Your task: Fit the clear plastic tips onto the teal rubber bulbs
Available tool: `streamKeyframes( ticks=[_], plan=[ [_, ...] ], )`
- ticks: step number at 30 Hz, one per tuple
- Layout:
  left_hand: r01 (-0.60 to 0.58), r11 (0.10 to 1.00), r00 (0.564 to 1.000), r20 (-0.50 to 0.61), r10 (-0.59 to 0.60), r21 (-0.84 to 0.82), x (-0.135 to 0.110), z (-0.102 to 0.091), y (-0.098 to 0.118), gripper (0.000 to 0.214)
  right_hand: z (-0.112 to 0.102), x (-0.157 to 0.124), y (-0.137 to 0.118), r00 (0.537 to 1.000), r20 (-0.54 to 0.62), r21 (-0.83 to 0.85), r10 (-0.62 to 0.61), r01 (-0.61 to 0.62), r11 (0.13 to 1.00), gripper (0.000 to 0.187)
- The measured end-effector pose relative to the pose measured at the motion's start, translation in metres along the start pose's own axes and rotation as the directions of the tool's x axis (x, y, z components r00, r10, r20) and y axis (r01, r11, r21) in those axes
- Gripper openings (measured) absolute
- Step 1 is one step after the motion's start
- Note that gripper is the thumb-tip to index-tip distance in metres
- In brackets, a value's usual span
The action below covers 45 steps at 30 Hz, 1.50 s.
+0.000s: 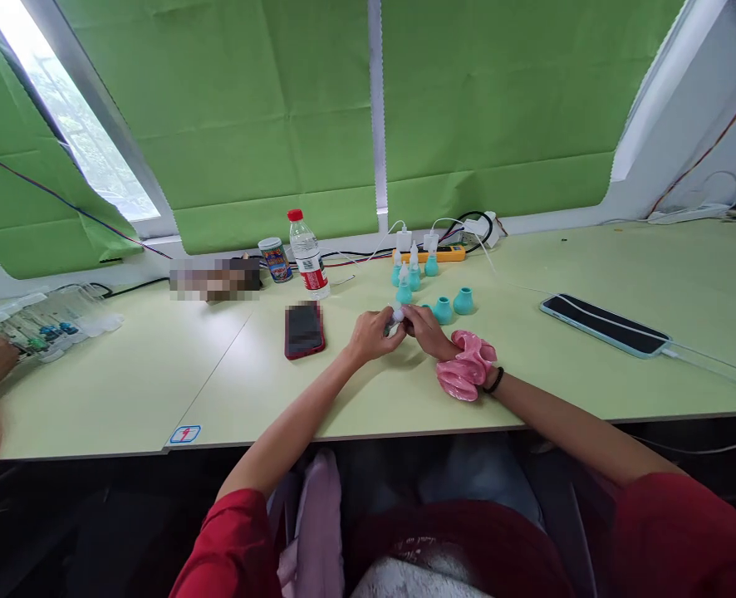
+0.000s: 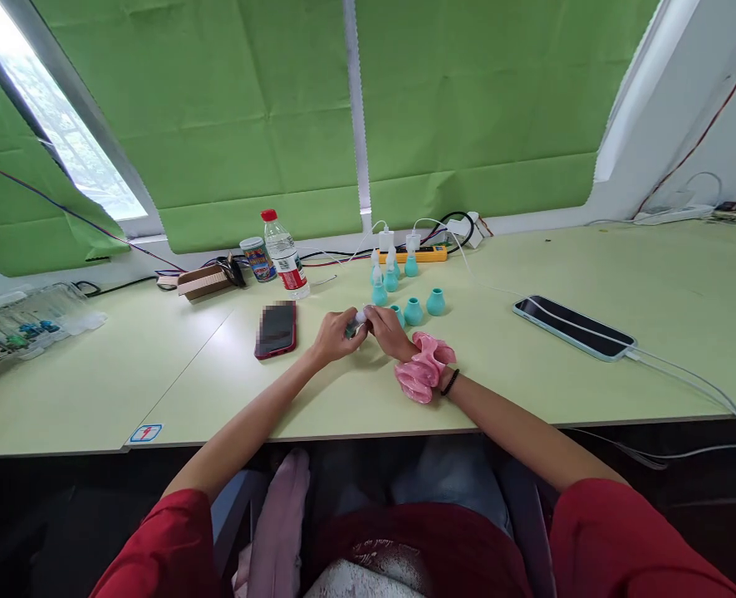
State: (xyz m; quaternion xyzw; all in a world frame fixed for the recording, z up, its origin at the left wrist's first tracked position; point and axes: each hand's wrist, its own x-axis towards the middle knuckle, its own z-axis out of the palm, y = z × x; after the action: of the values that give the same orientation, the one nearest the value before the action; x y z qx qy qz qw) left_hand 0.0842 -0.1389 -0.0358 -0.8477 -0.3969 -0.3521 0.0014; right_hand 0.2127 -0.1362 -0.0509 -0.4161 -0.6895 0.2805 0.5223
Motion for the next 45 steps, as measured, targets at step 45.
streamKeyframes(
  ticks=[45],
  plan=[
    [0.199, 0.599, 0.918, -0.067, -0.391, -0.776, 0.013, 0.003, -0.018, 0.032, -0.008, -0.004, -0.005, 0.977, -0.159, -0.352, -0.142, 0.079, 0.933, 0.029]
  ],
)
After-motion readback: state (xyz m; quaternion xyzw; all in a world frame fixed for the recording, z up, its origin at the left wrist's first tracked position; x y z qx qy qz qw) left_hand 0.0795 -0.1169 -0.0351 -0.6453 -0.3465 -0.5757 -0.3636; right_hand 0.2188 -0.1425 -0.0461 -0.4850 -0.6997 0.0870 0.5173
